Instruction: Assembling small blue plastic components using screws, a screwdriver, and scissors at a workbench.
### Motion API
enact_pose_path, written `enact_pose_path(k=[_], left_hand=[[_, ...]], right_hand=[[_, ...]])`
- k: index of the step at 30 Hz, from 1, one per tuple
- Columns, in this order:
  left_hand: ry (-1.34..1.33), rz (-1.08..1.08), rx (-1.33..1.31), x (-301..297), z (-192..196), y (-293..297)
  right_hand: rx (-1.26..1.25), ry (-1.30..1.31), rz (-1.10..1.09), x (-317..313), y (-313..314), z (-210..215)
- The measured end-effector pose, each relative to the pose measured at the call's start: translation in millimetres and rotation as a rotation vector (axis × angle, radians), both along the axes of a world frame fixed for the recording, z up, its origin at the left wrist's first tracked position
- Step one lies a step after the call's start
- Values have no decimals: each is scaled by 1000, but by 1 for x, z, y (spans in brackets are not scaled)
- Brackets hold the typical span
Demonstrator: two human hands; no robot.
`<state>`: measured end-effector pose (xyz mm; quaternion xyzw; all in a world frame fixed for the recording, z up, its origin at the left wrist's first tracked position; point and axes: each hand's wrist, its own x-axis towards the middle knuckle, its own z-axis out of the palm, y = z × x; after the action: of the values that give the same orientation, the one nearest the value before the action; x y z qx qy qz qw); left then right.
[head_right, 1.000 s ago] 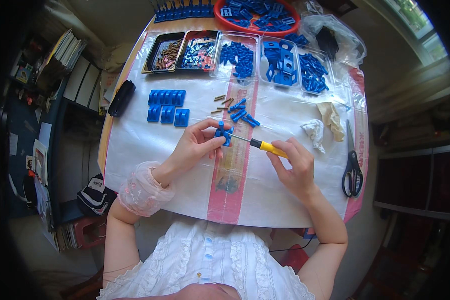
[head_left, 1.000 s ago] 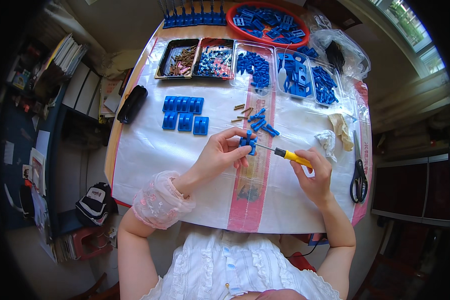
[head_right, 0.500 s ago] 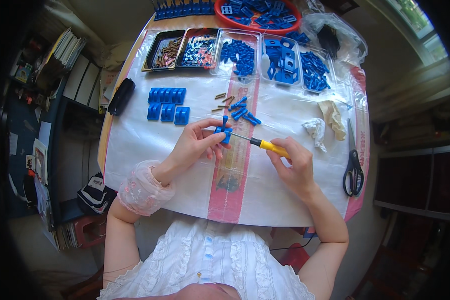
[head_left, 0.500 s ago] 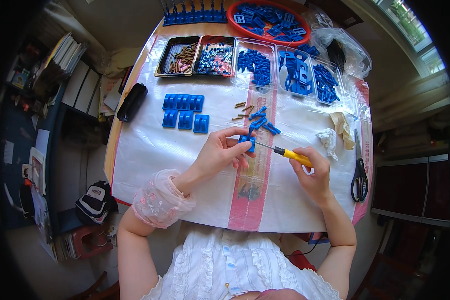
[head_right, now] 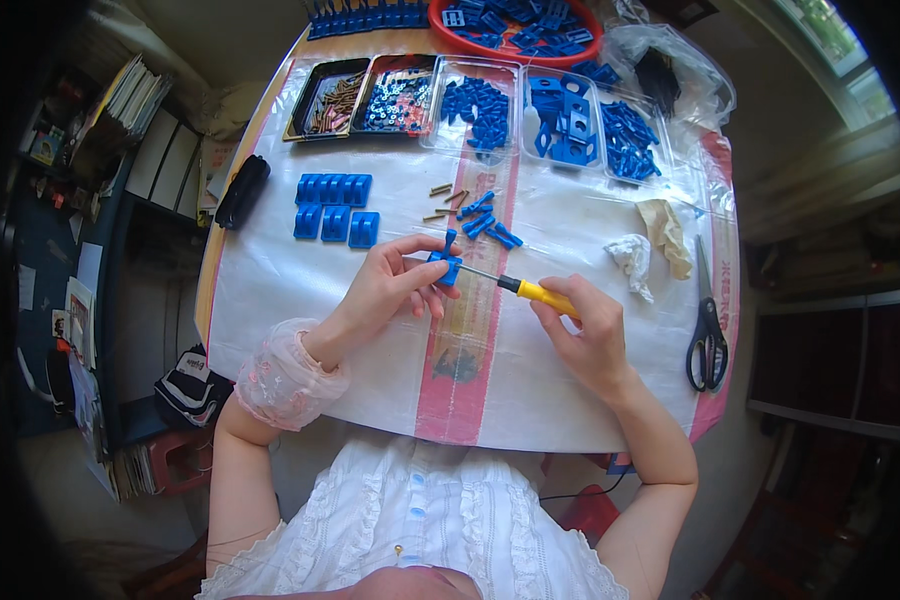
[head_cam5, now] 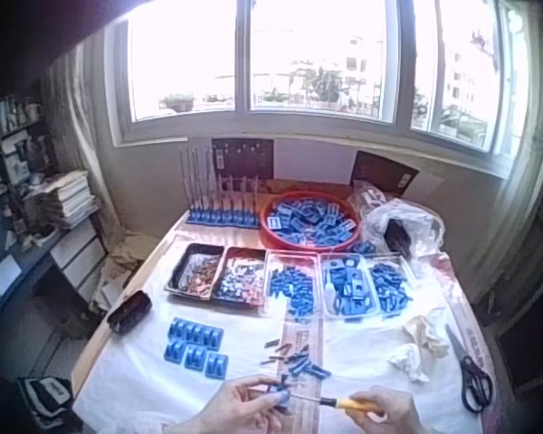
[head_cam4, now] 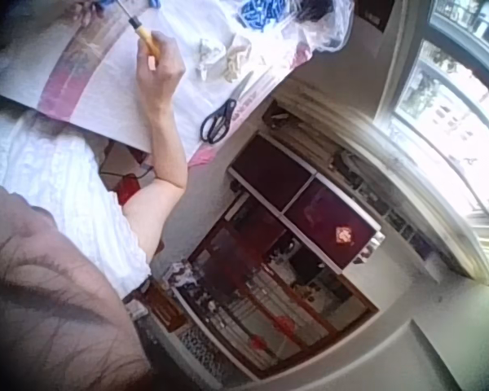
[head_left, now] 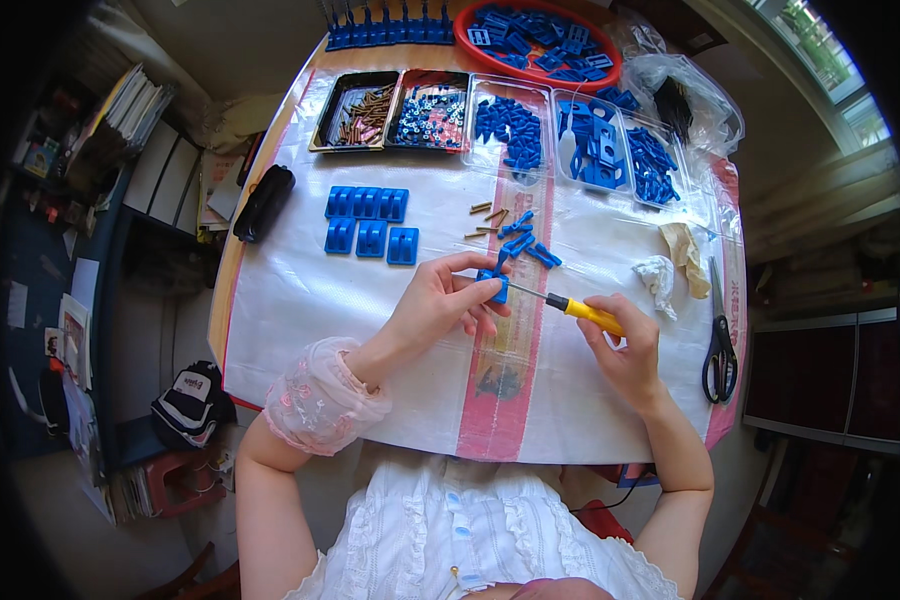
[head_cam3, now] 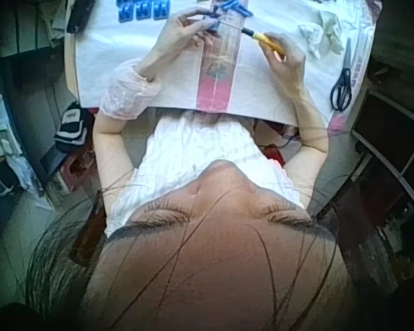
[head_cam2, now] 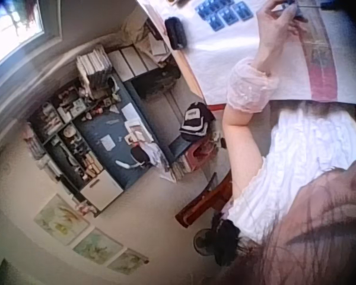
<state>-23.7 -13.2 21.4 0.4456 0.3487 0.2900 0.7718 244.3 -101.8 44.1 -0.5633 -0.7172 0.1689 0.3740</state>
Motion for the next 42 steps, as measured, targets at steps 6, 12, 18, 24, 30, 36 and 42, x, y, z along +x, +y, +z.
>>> enact_pose_path(k=[6,12,18,24,30,36,42], left_hand=[[3,-11,-11,-1,3,0],[78,0,-5,0,6,-1],[92,5,-6,1,6,0],[77,-25,-10,-1,7,0],[1,-44,-65,-2,0,3],[-34,-43,-63,0,-1,2],[-35,-45,18,0,-3,-1]], right_hand=[[-5,-4,0,0,-1,0],[-58,21,12,2,-2,-3],[-52,29,27,1,-2,-3],[-52,29,34,1,-3,-2],[-47,19,30,2,-3,-1],[93,-76,61,3,-1,-2],[203,-165,41,-2,-5,-7]])
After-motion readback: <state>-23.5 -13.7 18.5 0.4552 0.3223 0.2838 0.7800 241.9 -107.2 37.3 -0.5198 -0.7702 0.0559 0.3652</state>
